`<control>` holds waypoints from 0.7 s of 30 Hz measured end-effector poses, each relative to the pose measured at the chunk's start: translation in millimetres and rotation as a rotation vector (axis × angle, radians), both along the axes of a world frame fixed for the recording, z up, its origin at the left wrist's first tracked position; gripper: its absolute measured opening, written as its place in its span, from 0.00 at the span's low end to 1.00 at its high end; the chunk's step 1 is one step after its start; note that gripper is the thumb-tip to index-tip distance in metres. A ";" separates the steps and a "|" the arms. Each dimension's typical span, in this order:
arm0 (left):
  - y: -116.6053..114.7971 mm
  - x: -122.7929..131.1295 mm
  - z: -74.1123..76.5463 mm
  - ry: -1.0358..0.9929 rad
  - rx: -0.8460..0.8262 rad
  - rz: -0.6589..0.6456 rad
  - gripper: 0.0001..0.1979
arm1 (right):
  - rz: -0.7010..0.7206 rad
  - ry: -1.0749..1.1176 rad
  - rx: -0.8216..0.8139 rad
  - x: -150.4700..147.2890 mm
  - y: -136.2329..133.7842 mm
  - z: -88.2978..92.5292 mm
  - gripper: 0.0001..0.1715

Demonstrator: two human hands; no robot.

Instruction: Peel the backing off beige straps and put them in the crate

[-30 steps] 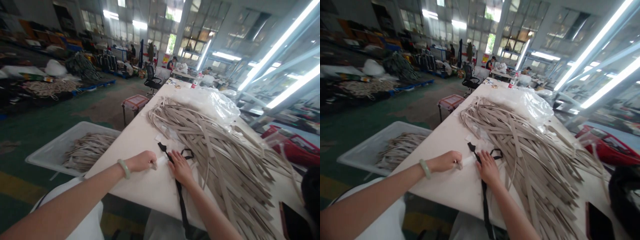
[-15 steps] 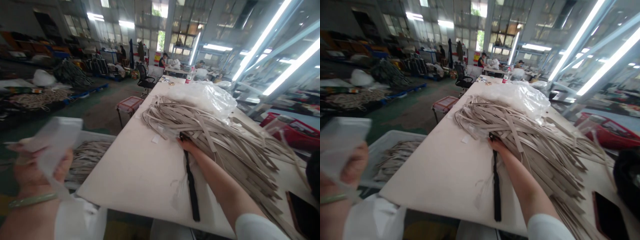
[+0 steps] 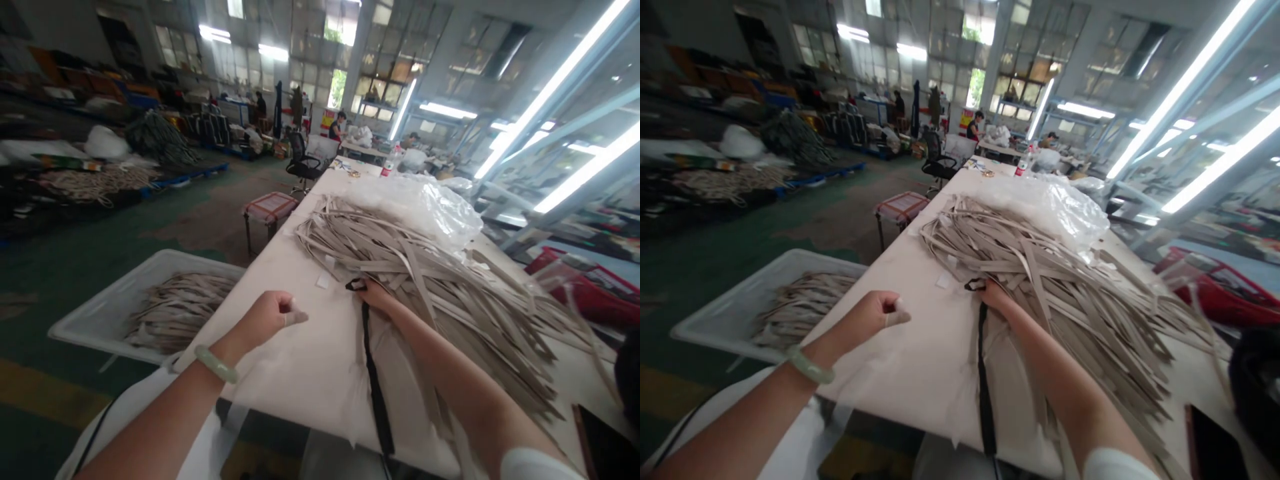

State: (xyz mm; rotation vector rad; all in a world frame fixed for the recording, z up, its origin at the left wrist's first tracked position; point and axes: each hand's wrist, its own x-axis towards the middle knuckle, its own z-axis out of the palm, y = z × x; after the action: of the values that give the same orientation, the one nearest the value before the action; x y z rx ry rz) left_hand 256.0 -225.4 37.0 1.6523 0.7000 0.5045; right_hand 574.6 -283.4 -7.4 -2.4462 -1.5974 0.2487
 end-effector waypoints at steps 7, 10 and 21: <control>-21.3 14.3 -10.2 0.110 0.296 0.003 0.23 | 0.128 -0.065 -0.021 -51.1 -54.0 22.8 0.21; -26.0 13.7 -11.0 0.140 0.314 0.000 0.23 | 0.014 -0.144 0.035 -58.1 -76.7 36.3 0.13; -32.1 12.4 -11.9 0.168 0.500 -0.069 0.21 | -0.469 -0.357 0.059 39.2 -102.4 63.0 0.20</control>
State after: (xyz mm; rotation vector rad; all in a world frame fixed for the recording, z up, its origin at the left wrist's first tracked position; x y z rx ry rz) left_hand 268.4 -257.5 25.0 2.2004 0.6695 0.5223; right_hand 613.8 -385.8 55.6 -2.8372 -1.0592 -0.3209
